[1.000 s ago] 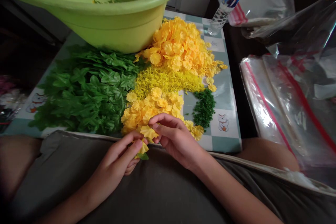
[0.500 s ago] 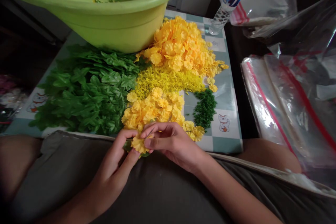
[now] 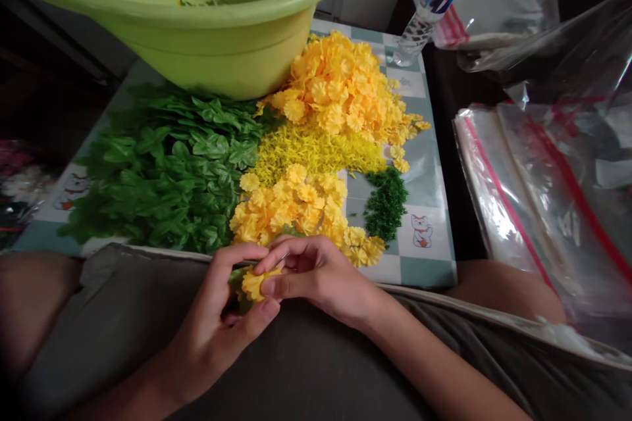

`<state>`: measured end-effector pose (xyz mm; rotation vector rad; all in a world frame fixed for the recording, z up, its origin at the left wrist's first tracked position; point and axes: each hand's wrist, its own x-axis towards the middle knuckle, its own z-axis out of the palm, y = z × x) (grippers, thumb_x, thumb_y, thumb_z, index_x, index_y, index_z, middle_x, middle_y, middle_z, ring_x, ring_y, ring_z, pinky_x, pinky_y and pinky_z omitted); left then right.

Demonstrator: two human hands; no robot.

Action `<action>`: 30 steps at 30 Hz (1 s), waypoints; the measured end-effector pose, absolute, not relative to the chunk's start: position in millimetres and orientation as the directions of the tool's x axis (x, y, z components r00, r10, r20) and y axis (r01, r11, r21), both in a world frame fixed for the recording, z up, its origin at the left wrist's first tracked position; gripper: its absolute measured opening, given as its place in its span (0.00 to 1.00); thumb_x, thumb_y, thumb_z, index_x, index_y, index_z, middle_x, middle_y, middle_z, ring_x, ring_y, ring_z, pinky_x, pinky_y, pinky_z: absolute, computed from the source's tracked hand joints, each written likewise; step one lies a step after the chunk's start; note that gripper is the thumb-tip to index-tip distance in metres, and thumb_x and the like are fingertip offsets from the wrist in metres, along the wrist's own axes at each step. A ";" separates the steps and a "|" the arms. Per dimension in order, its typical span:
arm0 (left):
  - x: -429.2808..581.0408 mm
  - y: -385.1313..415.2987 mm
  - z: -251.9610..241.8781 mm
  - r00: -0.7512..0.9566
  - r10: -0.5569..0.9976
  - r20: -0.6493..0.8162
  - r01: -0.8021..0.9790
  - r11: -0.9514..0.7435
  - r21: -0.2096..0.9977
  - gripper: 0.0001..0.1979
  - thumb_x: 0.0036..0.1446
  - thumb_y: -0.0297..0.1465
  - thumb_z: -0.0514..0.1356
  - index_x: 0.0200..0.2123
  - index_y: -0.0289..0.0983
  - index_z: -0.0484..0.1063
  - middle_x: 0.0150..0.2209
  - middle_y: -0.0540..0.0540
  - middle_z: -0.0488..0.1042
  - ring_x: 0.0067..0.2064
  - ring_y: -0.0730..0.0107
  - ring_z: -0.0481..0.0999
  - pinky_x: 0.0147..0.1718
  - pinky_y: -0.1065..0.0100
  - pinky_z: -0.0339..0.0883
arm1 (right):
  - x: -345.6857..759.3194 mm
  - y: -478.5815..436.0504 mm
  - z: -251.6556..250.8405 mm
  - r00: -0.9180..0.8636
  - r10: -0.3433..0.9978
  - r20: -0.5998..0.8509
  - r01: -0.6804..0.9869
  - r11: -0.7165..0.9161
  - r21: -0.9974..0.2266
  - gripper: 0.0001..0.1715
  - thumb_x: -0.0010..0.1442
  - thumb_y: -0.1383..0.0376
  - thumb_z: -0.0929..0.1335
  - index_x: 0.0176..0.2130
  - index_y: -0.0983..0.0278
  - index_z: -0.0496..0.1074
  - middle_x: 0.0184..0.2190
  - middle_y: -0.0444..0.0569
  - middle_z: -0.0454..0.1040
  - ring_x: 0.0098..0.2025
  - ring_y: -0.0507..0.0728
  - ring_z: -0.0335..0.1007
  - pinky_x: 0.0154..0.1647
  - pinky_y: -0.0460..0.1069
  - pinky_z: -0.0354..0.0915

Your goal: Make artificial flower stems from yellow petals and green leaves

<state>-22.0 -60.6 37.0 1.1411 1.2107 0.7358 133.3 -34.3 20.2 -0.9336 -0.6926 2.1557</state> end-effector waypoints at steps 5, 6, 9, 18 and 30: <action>-23.8 -57.7 36.8 0.278 0.914 -0.297 0.146 0.266 0.953 0.10 0.56 0.36 0.60 0.42 0.45 0.68 0.39 0.50 0.72 0.37 0.67 0.71 0.33 0.70 0.64 | 130.8 -36.0 16.2 -0.519 0.746 -0.417 -0.395 -0.642 -0.657 0.10 0.44 0.71 0.76 0.32 0.62 0.78 0.30 0.42 0.69 0.30 0.47 0.64 0.31 0.42 0.62; -24.9 -57.0 36.6 0.300 0.904 -0.305 0.148 0.272 0.951 0.10 0.57 0.36 0.59 0.43 0.45 0.67 0.39 0.50 0.72 0.38 0.67 0.71 0.35 0.69 0.65 | 131.0 -36.0 15.6 -0.523 0.739 -0.424 -0.402 -0.653 -0.642 0.10 0.45 0.71 0.76 0.32 0.63 0.78 0.30 0.42 0.70 0.30 0.47 0.65 0.31 0.43 0.62; -27.8 -56.1 35.7 0.357 0.853 -0.381 0.103 0.369 0.924 0.13 0.57 0.38 0.59 0.45 0.45 0.65 0.40 0.49 0.70 0.39 0.66 0.70 0.35 0.69 0.65 | 132.2 -35.4 15.0 -0.545 0.708 -0.449 -0.429 -0.696 -0.576 0.09 0.47 0.71 0.75 0.32 0.63 0.76 0.27 0.42 0.71 0.27 0.47 0.66 0.30 0.43 0.62; -28.2 -54.7 27.2 0.532 0.703 -0.472 -0.234 0.658 0.716 0.17 0.61 0.33 0.57 0.50 0.47 0.55 0.28 0.56 0.64 0.19 0.84 0.50 0.19 0.78 0.49 | 131.8 -28.9 13.0 -0.476 0.706 -0.524 -0.545 -0.705 -0.454 0.09 0.44 0.72 0.76 0.29 0.66 0.75 0.25 0.41 0.71 0.22 0.44 0.60 0.25 0.41 0.59; -28.5 -52.9 26.4 0.574 0.672 -0.468 -0.293 0.703 0.648 0.18 0.58 0.31 0.59 0.48 0.47 0.55 0.31 0.57 0.65 0.17 0.91 0.51 0.14 0.84 0.47 | 134.3 -29.9 11.4 -0.450 0.717 -0.532 -0.454 -0.697 -0.554 0.03 0.48 0.69 0.73 0.27 0.66 0.75 0.21 0.42 0.68 0.23 0.47 0.61 0.26 0.43 0.57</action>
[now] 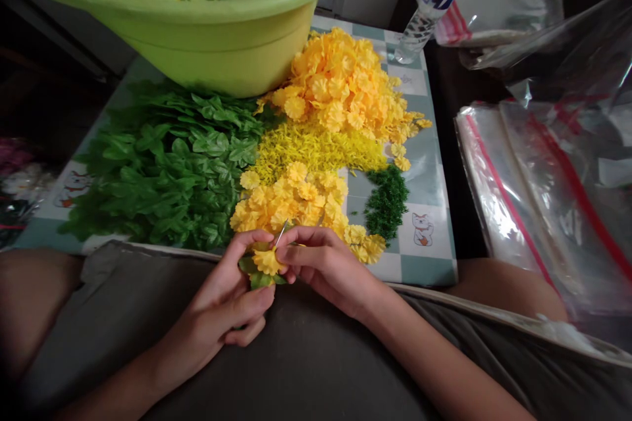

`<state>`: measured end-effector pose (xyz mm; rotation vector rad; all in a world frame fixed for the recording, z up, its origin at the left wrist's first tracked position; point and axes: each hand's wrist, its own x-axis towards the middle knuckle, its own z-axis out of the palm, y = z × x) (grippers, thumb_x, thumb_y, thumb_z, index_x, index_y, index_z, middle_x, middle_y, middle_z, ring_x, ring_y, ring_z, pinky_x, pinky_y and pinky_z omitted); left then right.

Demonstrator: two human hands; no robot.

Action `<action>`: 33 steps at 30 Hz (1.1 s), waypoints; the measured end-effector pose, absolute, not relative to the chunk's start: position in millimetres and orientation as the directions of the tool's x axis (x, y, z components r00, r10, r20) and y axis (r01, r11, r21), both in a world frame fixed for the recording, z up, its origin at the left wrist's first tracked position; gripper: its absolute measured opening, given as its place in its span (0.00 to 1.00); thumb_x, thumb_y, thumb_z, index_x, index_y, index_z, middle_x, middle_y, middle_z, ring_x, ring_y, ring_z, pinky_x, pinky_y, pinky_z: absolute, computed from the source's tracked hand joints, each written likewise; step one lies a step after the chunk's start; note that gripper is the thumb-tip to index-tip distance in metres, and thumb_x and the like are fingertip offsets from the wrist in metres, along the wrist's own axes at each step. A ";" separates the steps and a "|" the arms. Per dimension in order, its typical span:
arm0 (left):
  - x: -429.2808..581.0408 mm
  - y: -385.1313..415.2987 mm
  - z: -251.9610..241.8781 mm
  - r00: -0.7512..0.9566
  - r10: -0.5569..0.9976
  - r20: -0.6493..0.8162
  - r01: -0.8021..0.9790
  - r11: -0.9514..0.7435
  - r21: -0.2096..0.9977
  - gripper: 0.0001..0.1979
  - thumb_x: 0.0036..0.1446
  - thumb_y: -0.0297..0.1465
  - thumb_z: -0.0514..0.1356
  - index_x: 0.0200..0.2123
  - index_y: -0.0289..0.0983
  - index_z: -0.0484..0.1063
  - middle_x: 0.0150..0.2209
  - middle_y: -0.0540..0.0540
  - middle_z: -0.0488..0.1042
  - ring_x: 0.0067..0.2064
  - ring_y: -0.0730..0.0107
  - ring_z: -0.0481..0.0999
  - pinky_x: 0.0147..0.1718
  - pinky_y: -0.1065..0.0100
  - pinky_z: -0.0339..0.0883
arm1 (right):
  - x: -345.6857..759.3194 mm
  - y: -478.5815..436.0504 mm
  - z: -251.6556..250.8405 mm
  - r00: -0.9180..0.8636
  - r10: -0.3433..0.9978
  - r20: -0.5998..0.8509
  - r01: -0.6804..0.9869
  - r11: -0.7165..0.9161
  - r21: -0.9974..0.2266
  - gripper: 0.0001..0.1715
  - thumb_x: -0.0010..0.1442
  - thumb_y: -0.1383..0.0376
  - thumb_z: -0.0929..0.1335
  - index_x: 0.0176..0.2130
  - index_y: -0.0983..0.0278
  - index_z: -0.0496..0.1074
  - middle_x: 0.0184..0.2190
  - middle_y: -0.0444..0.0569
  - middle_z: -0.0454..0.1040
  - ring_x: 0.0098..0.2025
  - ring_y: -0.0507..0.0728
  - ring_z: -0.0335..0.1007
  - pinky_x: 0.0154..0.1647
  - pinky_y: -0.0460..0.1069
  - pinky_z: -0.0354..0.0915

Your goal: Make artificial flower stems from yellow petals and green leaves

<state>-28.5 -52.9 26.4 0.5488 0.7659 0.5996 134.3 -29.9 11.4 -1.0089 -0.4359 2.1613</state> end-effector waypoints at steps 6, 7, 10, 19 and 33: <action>-29.5 -52.7 27.5 0.568 0.650 -0.504 -0.207 0.706 0.677 0.22 0.57 0.32 0.60 0.50 0.47 0.52 0.25 0.59 0.60 0.16 0.89 0.51 0.15 0.83 0.48 | 136.4 -31.1 9.0 -0.410 0.750 -0.519 -0.356 -0.656 -0.666 0.06 0.52 0.64 0.72 0.29 0.65 0.73 0.22 0.40 0.65 0.25 0.47 0.57 0.27 0.44 0.53; -29.6 -52.3 27.5 0.574 0.643 -0.506 -0.197 0.709 0.678 0.22 0.57 0.32 0.60 0.51 0.47 0.52 0.25 0.59 0.60 0.17 0.89 0.51 0.15 0.83 0.48 | 136.0 -31.2 9.0 -0.400 0.756 -0.518 -0.334 -0.647 -0.686 0.07 0.51 0.63 0.73 0.29 0.65 0.72 0.23 0.40 0.64 0.25 0.47 0.57 0.27 0.44 0.52; -29.7 -51.3 27.8 0.583 0.630 -0.513 -0.185 0.718 0.671 0.23 0.57 0.32 0.60 0.51 0.48 0.51 0.24 0.60 0.58 0.17 0.88 0.51 0.15 0.83 0.49 | 134.4 -31.7 9.4 -0.373 0.767 -0.521 -0.287 -0.630 -0.722 0.10 0.52 0.62 0.73 0.27 0.64 0.71 0.23 0.40 0.63 0.25 0.48 0.55 0.27 0.45 0.51; -29.8 -52.9 29.7 0.592 0.618 -0.518 -0.162 0.721 0.674 0.22 0.57 0.36 0.61 0.50 0.49 0.52 0.25 0.60 0.57 0.17 0.87 0.49 0.14 0.83 0.48 | 135.5 -31.9 8.9 -0.400 0.779 -0.482 -0.239 -0.597 -0.766 0.10 0.53 0.62 0.72 0.26 0.65 0.70 0.25 0.41 0.63 0.25 0.47 0.54 0.26 0.45 0.50; -26.8 -48.9 27.1 0.499 0.645 -0.579 -0.234 0.743 0.626 0.15 0.60 0.46 0.53 0.31 0.42 0.56 0.19 0.62 0.51 0.16 0.85 0.39 0.12 0.82 0.39 | 166.7 -10.1 17.9 -0.382 0.774 -0.505 0.191 -0.468 -0.863 0.10 0.54 0.61 0.71 0.36 0.64 0.74 0.32 0.46 0.72 0.31 0.51 0.64 0.32 0.47 0.58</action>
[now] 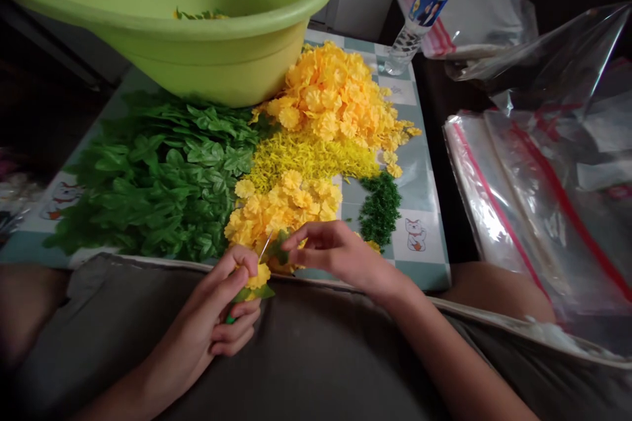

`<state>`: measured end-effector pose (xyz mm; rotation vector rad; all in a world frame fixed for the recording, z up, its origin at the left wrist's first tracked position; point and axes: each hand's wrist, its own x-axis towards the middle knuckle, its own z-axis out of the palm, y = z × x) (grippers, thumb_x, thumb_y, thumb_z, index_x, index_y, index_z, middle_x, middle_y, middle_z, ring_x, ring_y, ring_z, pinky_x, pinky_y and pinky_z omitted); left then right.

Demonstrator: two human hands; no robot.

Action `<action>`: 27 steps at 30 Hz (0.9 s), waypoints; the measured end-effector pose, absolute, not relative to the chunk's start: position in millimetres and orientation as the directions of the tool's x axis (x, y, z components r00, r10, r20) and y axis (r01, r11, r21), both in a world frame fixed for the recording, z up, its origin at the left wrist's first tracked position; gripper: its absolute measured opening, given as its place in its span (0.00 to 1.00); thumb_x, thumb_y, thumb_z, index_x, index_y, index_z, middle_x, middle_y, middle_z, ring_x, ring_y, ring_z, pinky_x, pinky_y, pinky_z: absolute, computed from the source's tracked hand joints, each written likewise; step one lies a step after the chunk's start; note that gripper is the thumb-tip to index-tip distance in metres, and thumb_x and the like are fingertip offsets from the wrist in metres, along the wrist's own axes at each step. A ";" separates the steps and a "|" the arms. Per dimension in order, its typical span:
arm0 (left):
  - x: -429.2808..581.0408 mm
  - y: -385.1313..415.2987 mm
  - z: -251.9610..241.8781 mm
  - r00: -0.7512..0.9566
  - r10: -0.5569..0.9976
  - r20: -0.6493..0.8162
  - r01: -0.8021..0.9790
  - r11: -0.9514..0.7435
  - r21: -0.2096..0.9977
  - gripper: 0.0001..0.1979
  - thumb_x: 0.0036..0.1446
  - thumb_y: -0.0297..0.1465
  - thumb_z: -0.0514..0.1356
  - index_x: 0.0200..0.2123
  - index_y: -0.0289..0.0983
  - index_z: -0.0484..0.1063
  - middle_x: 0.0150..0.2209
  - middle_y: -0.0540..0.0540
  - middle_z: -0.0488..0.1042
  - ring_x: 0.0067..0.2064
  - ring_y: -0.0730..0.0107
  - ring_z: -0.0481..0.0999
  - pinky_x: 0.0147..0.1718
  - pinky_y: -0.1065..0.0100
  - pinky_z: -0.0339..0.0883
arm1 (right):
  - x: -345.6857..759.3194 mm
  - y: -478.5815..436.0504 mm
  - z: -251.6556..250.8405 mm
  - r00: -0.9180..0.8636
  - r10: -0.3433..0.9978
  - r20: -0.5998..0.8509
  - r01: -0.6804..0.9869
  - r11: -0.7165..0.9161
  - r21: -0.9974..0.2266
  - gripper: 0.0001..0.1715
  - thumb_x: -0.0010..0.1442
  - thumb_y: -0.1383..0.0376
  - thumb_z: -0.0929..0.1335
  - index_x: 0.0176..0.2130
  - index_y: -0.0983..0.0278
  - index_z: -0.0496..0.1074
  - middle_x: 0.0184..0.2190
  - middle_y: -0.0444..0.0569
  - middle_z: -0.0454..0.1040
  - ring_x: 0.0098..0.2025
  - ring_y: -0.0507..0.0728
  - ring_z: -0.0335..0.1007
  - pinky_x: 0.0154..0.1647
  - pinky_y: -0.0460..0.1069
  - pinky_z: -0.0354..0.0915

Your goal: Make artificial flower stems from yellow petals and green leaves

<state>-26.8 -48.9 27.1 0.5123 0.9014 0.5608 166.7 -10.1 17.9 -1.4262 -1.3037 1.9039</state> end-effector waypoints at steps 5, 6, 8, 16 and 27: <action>-26.4 -50.0 25.7 0.484 0.636 -0.601 -0.235 0.756 0.611 0.16 0.61 0.45 0.51 0.29 0.42 0.52 0.16 0.63 0.49 0.15 0.85 0.38 0.12 0.82 0.37 | 180.1 1.9 5.2 -0.068 0.947 -0.314 0.599 -0.213 -0.772 0.10 0.57 0.64 0.66 0.36 0.67 0.73 0.20 0.42 0.64 0.22 0.50 0.56 0.23 0.47 0.53; -26.6 -50.5 25.0 0.475 0.642 -0.602 -0.238 0.752 0.615 0.16 0.61 0.46 0.52 0.29 0.42 0.52 0.16 0.63 0.48 0.15 0.84 0.38 0.12 0.82 0.37 | 179.6 1.9 1.0 -0.062 0.963 -0.262 0.621 -0.168 -0.765 0.09 0.57 0.65 0.65 0.35 0.67 0.73 0.20 0.42 0.64 0.22 0.50 0.57 0.23 0.47 0.54; -27.2 -51.4 24.4 0.454 0.661 -0.598 -0.242 0.737 0.631 0.17 0.59 0.46 0.54 0.29 0.43 0.52 0.16 0.64 0.45 0.15 0.84 0.37 0.12 0.82 0.36 | 175.3 -0.7 -7.6 -0.123 0.979 -0.165 0.625 -0.053 -0.778 0.07 0.57 0.68 0.65 0.35 0.67 0.72 0.23 0.45 0.67 0.24 0.51 0.60 0.25 0.47 0.57; -29.6 -53.4 27.7 0.499 0.675 -0.544 -0.199 0.700 0.686 0.14 0.58 0.47 0.55 0.41 0.45 0.61 0.15 0.64 0.45 0.15 0.82 0.40 0.13 0.80 0.38 | 148.0 -18.2 -29.3 -0.376 0.926 0.048 0.692 0.314 -0.650 0.15 0.58 0.70 0.67 0.47 0.65 0.72 0.40 0.55 0.66 0.42 0.60 0.64 0.42 0.54 0.64; -30.8 -47.9 27.3 0.416 0.720 -0.556 -0.292 0.685 0.668 0.09 0.62 0.38 0.52 0.30 0.41 0.64 0.15 0.62 0.42 0.15 0.82 0.38 0.13 0.78 0.36 | 144.8 -14.1 -29.3 -0.448 0.891 0.070 0.726 0.408 -0.554 0.10 0.57 0.71 0.67 0.42 0.66 0.72 0.41 0.55 0.66 0.42 0.60 0.60 0.45 0.54 0.62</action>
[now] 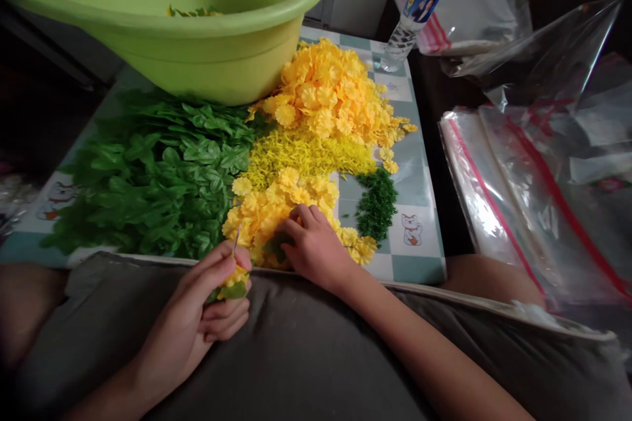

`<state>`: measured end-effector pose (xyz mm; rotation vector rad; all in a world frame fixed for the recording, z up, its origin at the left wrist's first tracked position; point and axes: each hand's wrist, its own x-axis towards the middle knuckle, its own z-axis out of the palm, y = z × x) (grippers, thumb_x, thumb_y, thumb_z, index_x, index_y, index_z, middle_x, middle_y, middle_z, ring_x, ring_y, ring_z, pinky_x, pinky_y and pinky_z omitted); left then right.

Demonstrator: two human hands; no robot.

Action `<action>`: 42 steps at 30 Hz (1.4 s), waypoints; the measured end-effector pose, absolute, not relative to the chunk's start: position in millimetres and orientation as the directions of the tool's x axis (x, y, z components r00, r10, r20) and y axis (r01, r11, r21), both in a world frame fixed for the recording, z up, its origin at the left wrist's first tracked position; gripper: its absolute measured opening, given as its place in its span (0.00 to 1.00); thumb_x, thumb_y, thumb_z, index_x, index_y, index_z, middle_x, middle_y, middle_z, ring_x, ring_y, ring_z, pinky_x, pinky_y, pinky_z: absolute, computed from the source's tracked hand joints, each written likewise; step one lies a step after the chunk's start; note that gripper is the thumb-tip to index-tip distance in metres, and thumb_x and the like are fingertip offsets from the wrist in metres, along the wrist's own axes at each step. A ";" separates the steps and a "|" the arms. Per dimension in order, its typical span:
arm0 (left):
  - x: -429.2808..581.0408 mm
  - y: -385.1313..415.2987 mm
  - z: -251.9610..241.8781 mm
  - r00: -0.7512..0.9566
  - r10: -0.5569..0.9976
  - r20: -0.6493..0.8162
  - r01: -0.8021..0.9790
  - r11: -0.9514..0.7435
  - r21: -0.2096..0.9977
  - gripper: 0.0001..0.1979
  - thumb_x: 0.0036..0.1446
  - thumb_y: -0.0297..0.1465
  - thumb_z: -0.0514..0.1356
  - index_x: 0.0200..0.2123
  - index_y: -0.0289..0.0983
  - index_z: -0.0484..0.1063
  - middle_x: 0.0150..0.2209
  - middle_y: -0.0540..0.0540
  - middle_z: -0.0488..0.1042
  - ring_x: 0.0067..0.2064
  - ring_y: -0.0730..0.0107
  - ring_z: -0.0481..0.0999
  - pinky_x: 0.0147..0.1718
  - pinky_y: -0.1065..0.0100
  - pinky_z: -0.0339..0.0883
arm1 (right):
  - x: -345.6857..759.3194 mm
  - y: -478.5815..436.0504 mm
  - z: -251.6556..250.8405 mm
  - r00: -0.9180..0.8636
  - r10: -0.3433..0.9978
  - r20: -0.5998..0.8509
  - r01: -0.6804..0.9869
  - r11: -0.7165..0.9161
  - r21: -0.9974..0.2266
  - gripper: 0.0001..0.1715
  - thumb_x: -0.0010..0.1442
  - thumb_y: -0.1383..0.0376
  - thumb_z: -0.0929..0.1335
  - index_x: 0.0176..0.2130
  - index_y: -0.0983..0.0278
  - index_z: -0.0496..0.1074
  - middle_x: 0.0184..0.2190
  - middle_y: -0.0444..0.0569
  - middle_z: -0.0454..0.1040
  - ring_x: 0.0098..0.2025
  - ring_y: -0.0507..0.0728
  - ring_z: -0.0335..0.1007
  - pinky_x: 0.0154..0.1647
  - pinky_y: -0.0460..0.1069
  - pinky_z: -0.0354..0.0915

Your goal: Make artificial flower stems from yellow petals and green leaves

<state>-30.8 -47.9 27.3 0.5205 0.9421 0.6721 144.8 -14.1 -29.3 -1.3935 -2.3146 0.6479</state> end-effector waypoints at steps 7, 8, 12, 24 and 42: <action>-30.1 -46.6 29.7 0.376 0.730 -0.570 -0.305 0.679 0.668 0.09 0.62 0.37 0.51 0.31 0.41 0.63 0.15 0.62 0.41 0.15 0.81 0.37 0.14 0.77 0.36 | 143.1 -16.3 -33.5 -0.466 0.885 0.022 0.772 0.419 -0.477 0.22 0.56 0.70 0.67 0.51 0.60 0.70 0.44 0.56 0.63 0.45 0.62 0.57 0.47 0.57 0.61; -30.1 -46.6 29.7 0.374 0.731 -0.570 -0.306 0.678 0.669 0.09 0.62 0.36 0.51 0.31 0.41 0.63 0.15 0.62 0.40 0.15 0.81 0.37 0.14 0.77 0.36 | 142.8 -16.2 -33.9 -0.476 0.879 0.020 0.773 0.429 -0.467 0.22 0.57 0.70 0.67 0.51 0.59 0.70 0.44 0.56 0.62 0.46 0.62 0.57 0.47 0.57 0.61; -30.7 -46.5 30.1 0.364 0.738 -0.567 -0.315 0.671 0.671 0.08 0.63 0.36 0.51 0.31 0.41 0.63 0.16 0.62 0.40 0.15 0.81 0.37 0.14 0.77 0.36 | 142.6 -15.2 -36.6 -0.485 0.874 0.040 0.782 0.453 -0.428 0.12 0.58 0.69 0.66 0.42 0.61 0.74 0.43 0.56 0.63 0.45 0.62 0.57 0.46 0.55 0.60; -29.7 -44.0 29.7 0.336 0.755 -0.563 -0.378 0.656 0.654 0.09 0.63 0.35 0.50 0.31 0.41 0.64 0.15 0.62 0.41 0.15 0.81 0.37 0.13 0.77 0.37 | 141.1 -16.1 -29.4 -0.555 0.830 0.058 0.717 0.513 -0.472 0.10 0.59 0.67 0.65 0.42 0.65 0.71 0.40 0.54 0.67 0.42 0.60 0.59 0.44 0.53 0.57; -29.4 -42.5 31.4 0.318 0.736 -0.597 -0.401 0.675 0.619 0.08 0.62 0.35 0.51 0.31 0.41 0.64 0.14 0.62 0.42 0.15 0.81 0.36 0.13 0.77 0.37 | 138.1 -16.5 -32.3 -0.583 0.812 -0.034 0.752 0.523 -0.401 0.11 0.60 0.70 0.63 0.43 0.67 0.71 0.35 0.55 0.74 0.40 0.61 0.61 0.42 0.54 0.52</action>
